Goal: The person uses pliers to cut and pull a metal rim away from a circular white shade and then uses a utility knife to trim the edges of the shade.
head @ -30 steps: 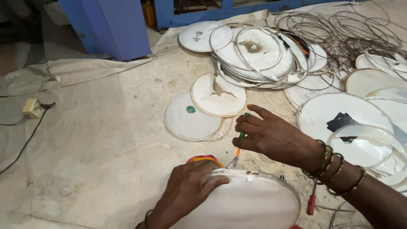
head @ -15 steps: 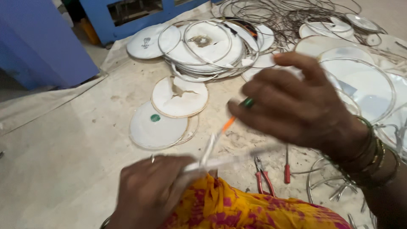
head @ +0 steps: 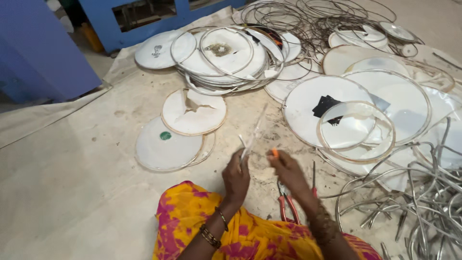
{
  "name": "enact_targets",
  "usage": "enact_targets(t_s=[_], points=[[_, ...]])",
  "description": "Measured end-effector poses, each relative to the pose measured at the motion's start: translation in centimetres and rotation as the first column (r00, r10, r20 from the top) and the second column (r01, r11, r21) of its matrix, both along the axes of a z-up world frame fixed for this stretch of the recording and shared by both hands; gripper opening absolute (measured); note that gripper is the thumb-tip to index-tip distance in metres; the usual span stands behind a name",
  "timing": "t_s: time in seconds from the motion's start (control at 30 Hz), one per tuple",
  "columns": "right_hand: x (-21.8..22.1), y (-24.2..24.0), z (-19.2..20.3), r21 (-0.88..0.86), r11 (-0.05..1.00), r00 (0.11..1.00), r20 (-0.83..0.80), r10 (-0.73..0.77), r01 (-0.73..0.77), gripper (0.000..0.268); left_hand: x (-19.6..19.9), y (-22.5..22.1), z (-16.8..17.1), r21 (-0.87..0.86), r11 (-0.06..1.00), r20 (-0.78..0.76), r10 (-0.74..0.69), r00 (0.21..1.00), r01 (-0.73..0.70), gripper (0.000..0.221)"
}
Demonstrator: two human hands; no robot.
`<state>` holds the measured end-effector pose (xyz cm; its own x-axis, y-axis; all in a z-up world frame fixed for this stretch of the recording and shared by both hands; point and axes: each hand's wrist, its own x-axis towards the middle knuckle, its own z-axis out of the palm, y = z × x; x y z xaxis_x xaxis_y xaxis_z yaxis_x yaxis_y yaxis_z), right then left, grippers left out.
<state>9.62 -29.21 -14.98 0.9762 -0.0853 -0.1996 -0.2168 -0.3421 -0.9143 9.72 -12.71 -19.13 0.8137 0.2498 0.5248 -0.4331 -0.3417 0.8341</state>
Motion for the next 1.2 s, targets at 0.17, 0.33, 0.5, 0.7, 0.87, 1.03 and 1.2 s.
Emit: enact_targets(t_s=[0.17,0.33,0.5,0.7,0.87,1.03,1.2], points=[[-0.2,2.2,-2.9,0.212,0.971,0.962,0.27,0.048,-0.108,0.024,-1.6,-2.8,-3.1,0.076,0.987,0.069,-0.145,0.987,0.14,0.035],[0.0,1.9,-2.7,0.25,0.961,0.977,0.201,0.065,-0.115,0.027,-2.1,-1.5,-3.4,0.058,0.906,0.106,-0.424,0.899,0.42,0.072],[-0.3,1.1,-3.1,-0.036,0.987,0.908,0.387,0.16,-0.158,0.021,-2.8,2.7,-3.0,0.201,0.809,0.0,-0.565,0.825,0.553,0.071],[-0.9,1.6,-4.2,-0.112,0.989,0.957,0.259,0.127,-0.1,0.02,-3.3,5.7,-1.2,-0.017,0.928,-0.169,-0.369,0.914,0.372,0.024],[-2.6,2.1,-3.4,-0.126,0.961,0.876,0.395,0.276,-0.246,0.025,0.6,8.7,4.9,0.344,0.938,0.253,-0.137,0.958,0.043,0.025],[-2.9,1.7,-2.6,-0.139,0.929,0.832,0.415,0.368,-0.342,0.023,4.2,10.7,10.0,0.718,0.682,0.404,-0.25,0.88,-0.137,0.048],[-2.0,0.1,-4.7,-0.191,0.963,0.932,0.276,0.236,-0.188,0.033,5.0,11.8,10.1,0.805,0.592,0.114,-0.222,0.968,0.041,0.034]])
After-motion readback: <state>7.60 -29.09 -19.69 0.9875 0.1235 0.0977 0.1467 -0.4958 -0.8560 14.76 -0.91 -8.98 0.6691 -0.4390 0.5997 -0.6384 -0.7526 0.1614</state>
